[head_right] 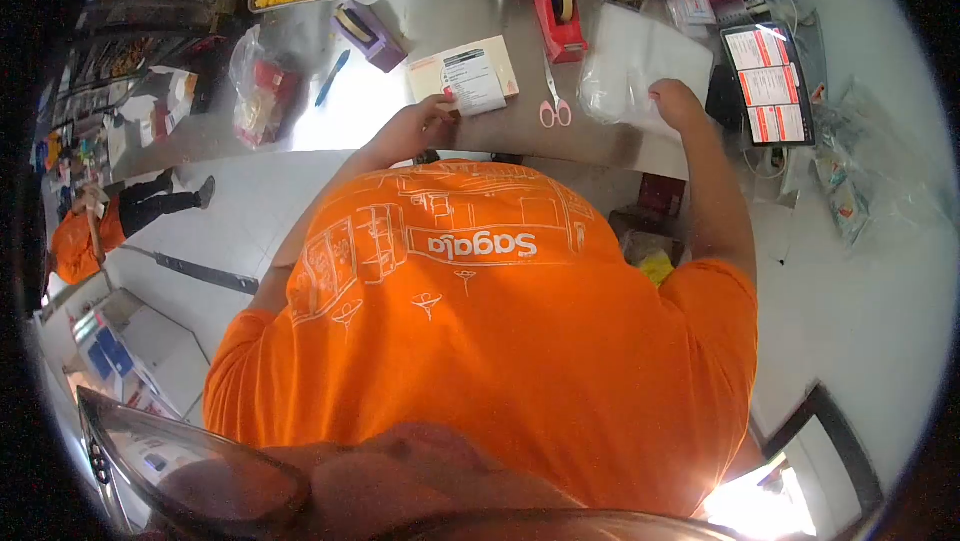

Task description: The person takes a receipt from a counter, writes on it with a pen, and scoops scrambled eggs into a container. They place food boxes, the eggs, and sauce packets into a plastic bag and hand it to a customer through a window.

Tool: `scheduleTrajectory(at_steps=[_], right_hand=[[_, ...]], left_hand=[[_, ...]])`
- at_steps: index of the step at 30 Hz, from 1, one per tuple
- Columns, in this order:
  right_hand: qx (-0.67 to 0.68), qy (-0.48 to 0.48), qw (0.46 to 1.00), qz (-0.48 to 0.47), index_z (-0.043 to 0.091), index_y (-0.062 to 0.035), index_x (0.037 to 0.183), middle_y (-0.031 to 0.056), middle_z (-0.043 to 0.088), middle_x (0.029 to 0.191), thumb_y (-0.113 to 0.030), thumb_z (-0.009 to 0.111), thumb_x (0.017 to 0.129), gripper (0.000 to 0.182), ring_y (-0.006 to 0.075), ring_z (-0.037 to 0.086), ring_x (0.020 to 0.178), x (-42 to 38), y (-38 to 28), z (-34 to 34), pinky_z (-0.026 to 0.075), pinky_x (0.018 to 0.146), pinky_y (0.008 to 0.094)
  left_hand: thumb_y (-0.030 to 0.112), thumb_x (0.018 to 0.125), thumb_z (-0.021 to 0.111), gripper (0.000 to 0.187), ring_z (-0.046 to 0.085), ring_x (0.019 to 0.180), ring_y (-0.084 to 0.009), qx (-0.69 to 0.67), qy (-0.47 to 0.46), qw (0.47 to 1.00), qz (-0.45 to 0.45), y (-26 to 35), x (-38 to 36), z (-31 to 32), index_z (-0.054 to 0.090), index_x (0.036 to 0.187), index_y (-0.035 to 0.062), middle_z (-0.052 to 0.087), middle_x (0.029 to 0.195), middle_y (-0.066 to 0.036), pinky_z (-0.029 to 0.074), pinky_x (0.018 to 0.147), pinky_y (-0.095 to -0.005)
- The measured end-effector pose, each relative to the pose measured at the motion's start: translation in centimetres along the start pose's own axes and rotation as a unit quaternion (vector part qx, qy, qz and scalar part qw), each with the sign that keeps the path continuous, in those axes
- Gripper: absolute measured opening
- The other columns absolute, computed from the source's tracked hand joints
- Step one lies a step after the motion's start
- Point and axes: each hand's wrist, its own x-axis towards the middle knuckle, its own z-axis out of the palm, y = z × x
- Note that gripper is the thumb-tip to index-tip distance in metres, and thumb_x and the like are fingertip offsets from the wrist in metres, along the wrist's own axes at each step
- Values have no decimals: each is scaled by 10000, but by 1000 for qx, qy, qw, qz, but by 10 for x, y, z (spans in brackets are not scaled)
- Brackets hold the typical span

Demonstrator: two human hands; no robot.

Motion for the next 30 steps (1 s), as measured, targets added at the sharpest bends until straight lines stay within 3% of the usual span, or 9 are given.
scheduleTrajectory(at_steps=[5, 7, 10, 12, 14, 18, 20, 23, 30], right_hand=[[242, 242, 923, 176, 613, -20, 1054, 144, 660, 980, -216, 477, 976, 250, 283, 635, 899, -19, -24, -68, 493, 797, 399], [718, 271, 634, 93, 588, 8, 1115, 113, 656, 1025, -221, 461, 990, 290, 236, 631, 951, -32, -53, -112, 488, 850, 371], [798, 318, 472, 201, 584, 23, 1107, 91, 652, 1025, -226, 486, 976, 298, 214, 627, 960, -40, -184, -180, 484, 871, 337], [454, 364, 800, 147, 576, 26, 1131, 102, 654, 1033, -227, 481, 974, 313, 227, 635, 966, -46, -205, -168, 498, 869, 334], [311, 351, 874, 127, 610, 21, 1146, 117, 661, 1066, -183, 504, 972, 288, 227, 634, 977, -51, -203, -148, 510, 842, 356], [972, 127, 195, -34, 574, 11, 1176, 136, 652, 1048, -141, 421, 974, 295, 162, 598, 754, -43, -179, -113, 515, 674, 285], [968, 147, 199, -39, 543, 34, 1172, 169, 629, 1101, -120, 375, 967, 306, 104, 541, 624, -50, -189, -107, 499, 592, 244], [960, 151, 234, -39, 525, 34, 1193, 191, 606, 1161, -121, 380, 970, 308, 118, 577, 669, -72, -170, -95, 515, 610, 240], [799, 317, 433, 270, 524, -4, 1142, 211, 588, 1183, -143, 414, 981, 239, 210, 580, 841, -77, -223, -97, 505, 728, 302]], left_hand=[[170, 912, 584, 369, 613, 1075, -235, 90, -75, 993, -16, 11, 8, -6, 554, 1257, 45, 658, 1135, -126, 452, 972, -352], [249, 928, 586, 441, 578, 1128, -235, -15, -155, 988, -1, 25, 17, -7, 509, 1312, 47, 626, 1192, -122, 429, 996, -349], [404, 942, 564, 613, 477, 1253, -244, -180, -221, 956, 65, 55, 45, 12, 390, 1423, 66, 529, 1333, -104, 372, 1047, -370], [531, 932, 542, 751, 391, 1331, -253, -231, -214, 943, 104, 76, 69, 28, 296, 1484, 86, 443, 1425, -88, 330, 1079, -395], [617, 883, 540, 866, 345, 1362, -267, -407, -271, 866, 107, 67, 109, 55, 232, 1507, 101, 387, 1471, -94, 304, 1093, -431], [661, 795, 613, 974, 341, 1368, -265, -624, -325, 694, 153, 115, 111, 58, 238, 1509, 115, 342, 1508, -105, 298, 1098, -502], [470, 827, 699, 830, 465, 1277, -273, -688, -326, 627, 163, 111, 115, 52, 332, 1472, 97, 428, 1447, -105, 387, 1044, -513], [206, 863, 699, 583, 578, 1139, -206, -602, -276, 742, 103, 107, 94, 5, 459, 1367, 36, 575, 1269, -69, 463, 993, -477], [177, 914, 624, 297, 639, 926, -228, -598, -328, 728, 63, 46, 47, -28, 601, 1151, -1, 661, 1035, -93, 521, 818, -372]])
